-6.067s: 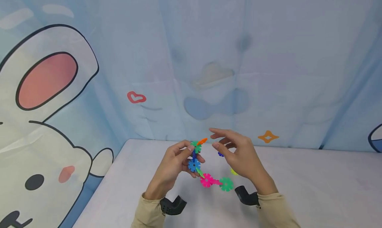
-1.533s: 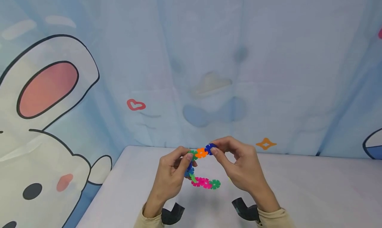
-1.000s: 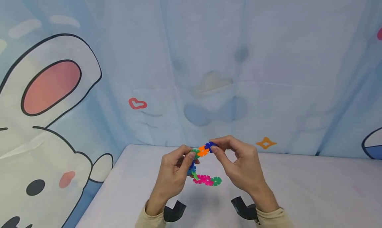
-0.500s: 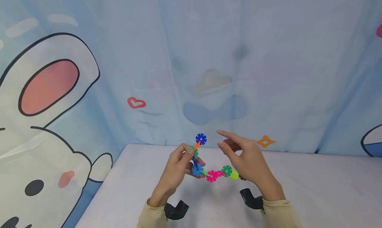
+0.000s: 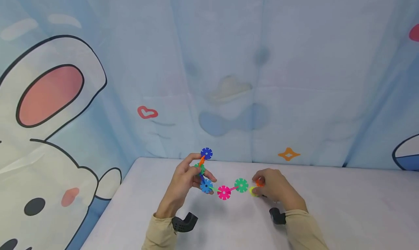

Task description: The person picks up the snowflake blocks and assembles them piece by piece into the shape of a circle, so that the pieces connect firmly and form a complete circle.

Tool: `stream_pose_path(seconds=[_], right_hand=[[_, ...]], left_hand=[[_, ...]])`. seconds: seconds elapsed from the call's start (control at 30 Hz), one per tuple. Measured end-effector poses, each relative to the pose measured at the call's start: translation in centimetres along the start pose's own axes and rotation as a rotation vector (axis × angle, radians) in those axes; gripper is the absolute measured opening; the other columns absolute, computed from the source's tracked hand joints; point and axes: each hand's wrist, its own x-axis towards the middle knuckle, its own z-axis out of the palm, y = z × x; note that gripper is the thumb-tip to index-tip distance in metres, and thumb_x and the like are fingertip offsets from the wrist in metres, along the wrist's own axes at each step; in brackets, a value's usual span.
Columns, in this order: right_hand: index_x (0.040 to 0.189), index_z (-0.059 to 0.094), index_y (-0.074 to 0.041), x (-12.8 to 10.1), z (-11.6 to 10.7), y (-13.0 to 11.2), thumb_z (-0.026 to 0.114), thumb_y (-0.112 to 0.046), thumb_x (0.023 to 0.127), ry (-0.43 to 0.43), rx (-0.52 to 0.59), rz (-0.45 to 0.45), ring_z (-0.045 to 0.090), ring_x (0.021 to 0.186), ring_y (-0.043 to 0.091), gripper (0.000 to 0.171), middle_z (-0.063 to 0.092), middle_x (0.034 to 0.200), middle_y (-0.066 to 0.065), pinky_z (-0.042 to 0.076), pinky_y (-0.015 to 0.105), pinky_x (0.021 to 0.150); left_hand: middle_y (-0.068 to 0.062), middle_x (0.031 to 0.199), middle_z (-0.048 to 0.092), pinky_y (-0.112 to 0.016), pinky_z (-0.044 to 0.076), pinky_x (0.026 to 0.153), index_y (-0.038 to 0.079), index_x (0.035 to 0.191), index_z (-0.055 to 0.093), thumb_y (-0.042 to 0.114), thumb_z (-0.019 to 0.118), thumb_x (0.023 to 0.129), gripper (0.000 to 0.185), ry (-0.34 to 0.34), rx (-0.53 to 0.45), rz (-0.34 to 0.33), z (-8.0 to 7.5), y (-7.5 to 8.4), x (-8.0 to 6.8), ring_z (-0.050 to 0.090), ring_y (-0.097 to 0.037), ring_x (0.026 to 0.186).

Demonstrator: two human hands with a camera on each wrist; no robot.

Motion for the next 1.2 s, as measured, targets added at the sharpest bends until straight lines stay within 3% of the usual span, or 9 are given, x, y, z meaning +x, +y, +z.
stream_pose_path(seconds=[0.1, 0.3, 0.43, 0.6, 0.83, 0.97, 1.2], right_hand=[[0.1, 0.072, -0.007, 0.3, 1.0, -0.4, 0.09, -0.01, 0.082, 0.013, -0.004, 0.011, 0.057, 0.082, 0.02, 0.025, 0.063, 0.088, 0.003, 0.052, 0.035, 0.072], [0.086, 0.066, -0.009, 0.2, 1.6, -0.8, 0.089, -0.008, 0.084, 0.023, 0.001, 0.047, 0.051, 0.074, 0.019, 0.023, 0.055, 0.077, 0.003, 0.043, 0.032, 0.064], [0.085, 0.065, -0.008, 0.0, 1.5, -1.0, 0.089, -0.008, 0.083, 0.003, -0.006, 0.069, 0.051, 0.074, 0.019, 0.024, 0.055, 0.077, 0.003, 0.044, 0.032, 0.065], [0.086, 0.066, -0.006, 0.0, 1.5, -1.0, 0.088, -0.006, 0.084, -0.003, -0.014, 0.076, 0.053, 0.075, 0.019, 0.022, 0.057, 0.077, 0.003, 0.047, 0.032, 0.066], [0.086, 0.066, -0.008, 0.0, 1.1, -1.0, 0.087, -0.006, 0.084, 0.02, 0.022, 0.046, 0.054, 0.073, 0.019, 0.021, 0.059, 0.077, 0.002, 0.048, 0.03, 0.063], [0.091, 0.07, -0.01, -0.3, 0.4, -1.5, 0.086, -0.011, 0.088, 0.096, 0.096, -0.051, 0.058, 0.073, 0.015, 0.016, 0.064, 0.08, -0.002, 0.05, 0.026, 0.061], [0.103, 0.077, -0.012, -1.3, -1.6, -4.8, 0.082, -0.019, 0.096, 0.34, 0.26, -0.211, 0.068, 0.075, 0.006, 0.012, 0.075, 0.088, -0.001, 0.057, 0.024, 0.063]], left_hand=[[-0.028, 0.095, 0.078, -0.037, 0.066, 0.07, 0.004, 0.136, 0.047, 0.006, 0.035, 0.104, 0.034, 0.008, 0.002, 0.008, -0.2, -0.2, 0.0, 0.075, -0.019, 0.059], [0.001, 0.075, 0.074, -0.029, 0.058, 0.065, 0.01, 0.114, 0.042, 0.009, 0.031, 0.1, 0.018, 0.027, -0.055, 0.009, -0.2, -0.8, 0.2, 0.07, -0.013, 0.065], [0.004, 0.075, 0.073, -0.028, 0.056, 0.064, 0.013, 0.109, 0.039, 0.021, 0.028, 0.104, 0.014, 0.0, -0.103, 0.007, 0.0, -1.0, 0.2, 0.07, -0.012, 0.067], [0.004, 0.074, 0.073, -0.027, 0.057, 0.06, 0.014, 0.107, 0.044, 0.044, 0.026, 0.114, 0.036, 0.012, -0.098, -0.013, 0.2, -1.2, 0.5, 0.07, -0.012, 0.063], [0.002, 0.067, 0.071, -0.026, 0.057, 0.06, 0.011, 0.1, 0.051, 0.035, 0.031, 0.116, 0.035, 0.135, -0.041, -0.029, 0.6, -1.4, 0.5, 0.069, -0.013, 0.06], [0.002, 0.067, 0.07, -0.027, 0.058, 0.061, 0.011, 0.097, 0.05, 0.031, 0.034, 0.117, 0.032, 0.152, -0.029, -0.022, 0.8, -1.4, 0.5, 0.07, -0.013, 0.061], [-0.001, 0.066, 0.07, -0.026, 0.055, 0.057, 0.008, 0.1, 0.053, 0.03, 0.039, 0.117, 0.031, 0.099, 0.003, 0.005, 1.4, -0.9, 0.5, 0.067, -0.013, 0.059]])
